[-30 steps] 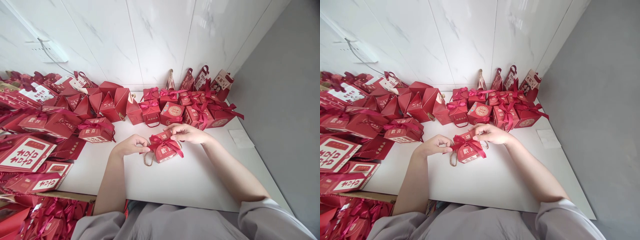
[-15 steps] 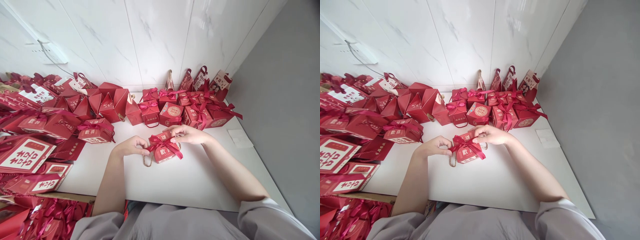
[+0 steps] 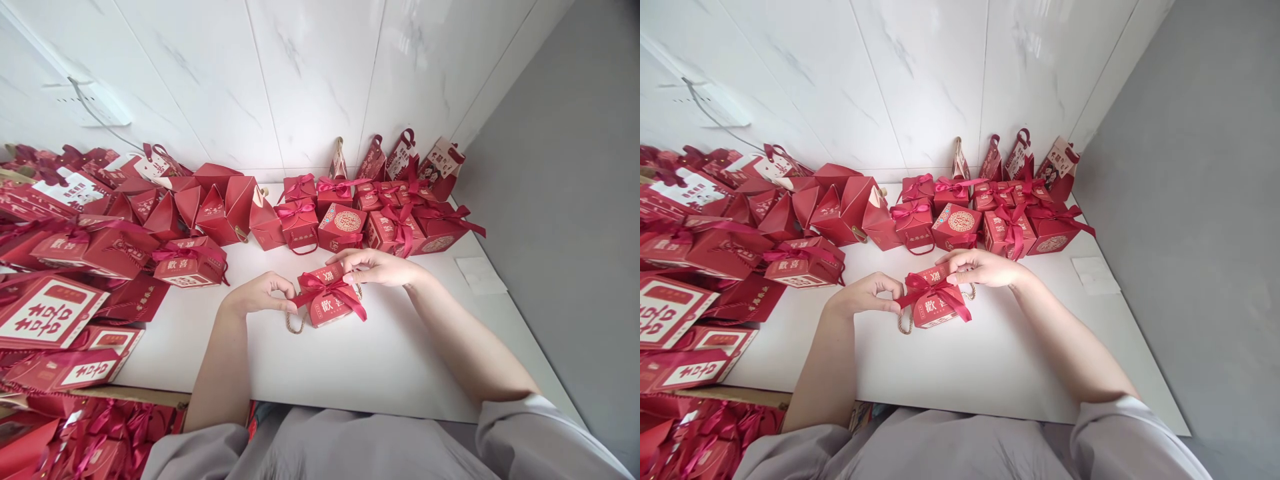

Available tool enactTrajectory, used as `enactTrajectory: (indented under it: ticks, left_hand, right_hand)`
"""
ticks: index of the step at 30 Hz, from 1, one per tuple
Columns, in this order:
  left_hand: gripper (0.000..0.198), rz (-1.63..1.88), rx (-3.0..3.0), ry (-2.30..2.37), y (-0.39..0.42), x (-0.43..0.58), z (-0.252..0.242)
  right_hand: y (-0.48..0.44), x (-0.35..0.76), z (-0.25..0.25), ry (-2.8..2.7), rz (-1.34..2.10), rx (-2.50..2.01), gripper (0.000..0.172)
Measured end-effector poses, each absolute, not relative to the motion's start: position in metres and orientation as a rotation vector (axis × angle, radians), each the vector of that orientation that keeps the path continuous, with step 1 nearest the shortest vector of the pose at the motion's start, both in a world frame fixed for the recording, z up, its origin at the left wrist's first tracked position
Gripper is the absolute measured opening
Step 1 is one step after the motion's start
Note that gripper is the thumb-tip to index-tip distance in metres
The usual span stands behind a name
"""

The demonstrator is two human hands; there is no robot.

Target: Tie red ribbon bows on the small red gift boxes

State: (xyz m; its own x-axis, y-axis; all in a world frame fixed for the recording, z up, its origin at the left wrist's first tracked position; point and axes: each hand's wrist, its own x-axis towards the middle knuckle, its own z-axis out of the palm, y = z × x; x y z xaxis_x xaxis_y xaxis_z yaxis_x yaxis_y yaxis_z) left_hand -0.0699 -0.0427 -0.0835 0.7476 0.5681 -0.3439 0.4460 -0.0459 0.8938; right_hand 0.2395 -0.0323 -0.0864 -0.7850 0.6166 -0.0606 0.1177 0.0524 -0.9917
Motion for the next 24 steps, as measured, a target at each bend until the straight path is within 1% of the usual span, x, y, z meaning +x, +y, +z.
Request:
enactTrajectory:
  ticks: [3,7,13,18,21,22,24]
  left_hand:
    - [0.033,0.028,1.635,0.866,-0.043,-0.071,-0.082]
    - [0.026,-0.156,1.505,0.861,-0.044,-0.074,-0.082]
    - [0.026,-0.217,1.438,0.805,-0.042,-0.077,-0.095]
    - [0.029,-0.271,1.455,0.970,-0.038,-0.088,-0.108]
    - [0.031,-0.162,1.556,1.080,-0.037,-0.093,-0.108]
    - [0.033,-0.060,1.616,1.153,-0.037,-0.093,-0.106]
    - [0.037,0.254,1.715,1.364,-0.040,-0.088,-0.097]
  right_hand:
    - [-0.033,0.240,-0.084,-1.977,1.773,-0.735,0.037]
    - [-0.034,0.242,-0.082,-2.000,1.756,-0.807,0.041]
    - [-0.034,0.245,-0.085,-2.015,1.714,-0.924,0.046]
    - [-0.034,0.245,-0.085,-1.915,1.667,-0.955,0.045]
    - [-0.037,0.247,-0.078,-1.907,1.640,-1.008,0.045]
    - [-0.038,0.248,-0.075,-1.905,1.625,-1.029,0.044]
    - [-0.040,0.252,-0.070,-1.879,1.597,-1.081,0.043]
